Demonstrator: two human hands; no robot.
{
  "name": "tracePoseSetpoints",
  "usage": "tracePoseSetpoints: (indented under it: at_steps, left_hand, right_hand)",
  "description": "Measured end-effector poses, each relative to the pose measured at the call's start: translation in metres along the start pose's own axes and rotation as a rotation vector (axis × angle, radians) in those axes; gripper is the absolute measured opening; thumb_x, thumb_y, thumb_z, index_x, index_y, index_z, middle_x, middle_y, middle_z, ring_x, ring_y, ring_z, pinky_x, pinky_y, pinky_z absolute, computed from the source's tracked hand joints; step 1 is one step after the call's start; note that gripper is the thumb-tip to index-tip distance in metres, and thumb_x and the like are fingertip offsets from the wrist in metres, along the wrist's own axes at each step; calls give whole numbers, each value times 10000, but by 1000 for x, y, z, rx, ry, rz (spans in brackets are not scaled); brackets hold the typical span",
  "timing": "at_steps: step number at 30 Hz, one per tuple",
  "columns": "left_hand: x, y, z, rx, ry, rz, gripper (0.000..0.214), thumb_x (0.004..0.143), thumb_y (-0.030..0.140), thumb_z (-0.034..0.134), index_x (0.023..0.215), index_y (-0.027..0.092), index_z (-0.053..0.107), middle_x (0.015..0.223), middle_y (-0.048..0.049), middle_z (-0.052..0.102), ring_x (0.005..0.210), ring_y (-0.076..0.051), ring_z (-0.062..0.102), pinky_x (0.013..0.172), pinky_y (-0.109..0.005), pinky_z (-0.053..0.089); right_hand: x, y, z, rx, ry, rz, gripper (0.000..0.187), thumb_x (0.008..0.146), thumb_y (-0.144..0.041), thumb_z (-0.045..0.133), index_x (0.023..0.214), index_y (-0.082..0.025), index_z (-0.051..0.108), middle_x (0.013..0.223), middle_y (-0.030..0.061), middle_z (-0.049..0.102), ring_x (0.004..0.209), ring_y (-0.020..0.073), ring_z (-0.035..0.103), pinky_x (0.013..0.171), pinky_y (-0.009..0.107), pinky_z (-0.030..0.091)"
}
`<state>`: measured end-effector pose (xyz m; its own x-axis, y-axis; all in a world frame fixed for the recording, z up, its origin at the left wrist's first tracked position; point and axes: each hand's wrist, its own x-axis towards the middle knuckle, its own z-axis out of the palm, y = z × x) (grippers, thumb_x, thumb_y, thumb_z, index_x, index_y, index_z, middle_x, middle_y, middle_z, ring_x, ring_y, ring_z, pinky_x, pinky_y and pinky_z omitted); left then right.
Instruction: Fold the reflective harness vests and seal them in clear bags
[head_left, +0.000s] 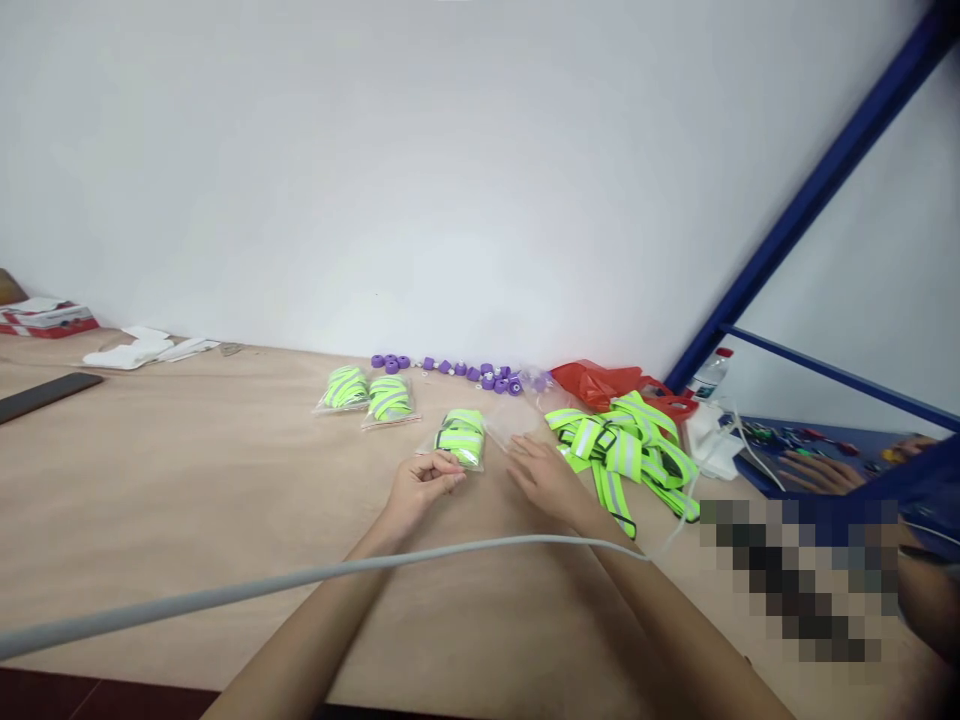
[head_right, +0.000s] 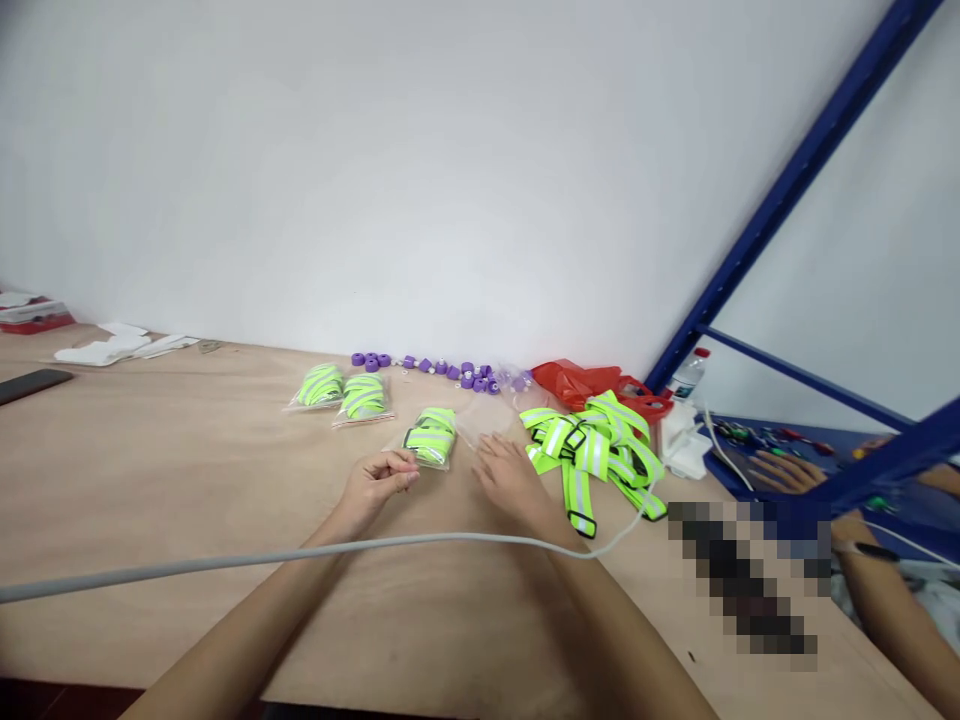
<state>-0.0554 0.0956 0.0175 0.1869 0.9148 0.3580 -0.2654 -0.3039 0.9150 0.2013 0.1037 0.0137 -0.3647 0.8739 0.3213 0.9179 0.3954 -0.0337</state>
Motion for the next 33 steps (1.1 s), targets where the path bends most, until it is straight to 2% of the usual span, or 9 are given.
tracePoseSetpoints:
  at_steps: [2,6,11,14,16,19,21,25,33]
  left_hand:
    - [-1,1,-1,61,-14,26,385,697,507,876,656,154,728,774,-63,689,661,-165,617,578,-283,508]
    - [-4,4,-2,218,-71,86,332,790,461,817,687,158,730,795,-74,695,728,-193,650,630,-296,525]
    - [1,9,-2,511,-191,167,252,915,378,674,789,170,742,861,-90,698,812,-212,664,773,-345,546]
    - [8,10,-3,742,-296,197,145,907,305,656,874,208,759,1077,-111,712,1047,-268,652,1012,-463,481]
    - [13,7,-5,899,-347,185,153,870,259,682,991,240,774,1331,-123,644,1296,-344,537,1157,-590,315]
    - [21,-3,-13,1098,-390,123,335,870,242,672,1195,265,746,1531,-137,498,1454,-421,363,1176,-685,212]
    - [26,-10,-19,1191,-419,83,383,921,237,597,1285,269,713,1559,-139,470,1459,-407,376,1169,-634,295]
    - [34,-18,-26,1313,-459,40,456,968,181,472,1373,254,666,1566,-140,465,1425,-347,462,1166,-473,382]
    - [44,-14,-10,1487,-415,-34,460,966,196,468,1370,296,663,1519,-128,507,1306,-325,578,1078,-430,459]
  right_hand:
    - [-5,8,-3,13,25,13,360,976,-328,537,1278,-230,706,1444,96,622,1350,268,562,1123,431,449]
    - [-14,37,-11,-19,106,144,438,984,-316,506,1381,-174,624,1446,131,610,1345,263,560,1096,410,467]
    - [-33,74,-21,-133,105,324,312,971,-240,488,1053,-173,781,1150,145,737,1101,294,665,990,427,490]
    - [-46,87,-22,-214,80,399,294,941,-197,512,930,-166,805,1266,175,687,1237,343,579,1047,475,422]
    - [-52,93,-20,-258,59,441,272,921,-184,536,936,-169,807,1422,177,599,1359,378,474,1091,525,366]
    - [-56,100,-18,-304,15,490,262,919,-204,550,990,-178,800,1547,169,485,1442,410,364,1110,600,313]
    - [-57,105,-16,-317,-20,508,296,919,-208,545,1106,-193,774,1579,159,448,1448,401,357,1091,594,340]
    - [-55,115,-17,-315,-93,519,462,913,-160,517,1352,-223,645,1580,139,451,1354,337,479,1027,489,431]
    - [-47,126,-18,-304,-208,485,411,962,-273,532,1354,-193,630,1498,156,515,1270,341,521,1002,471,451]
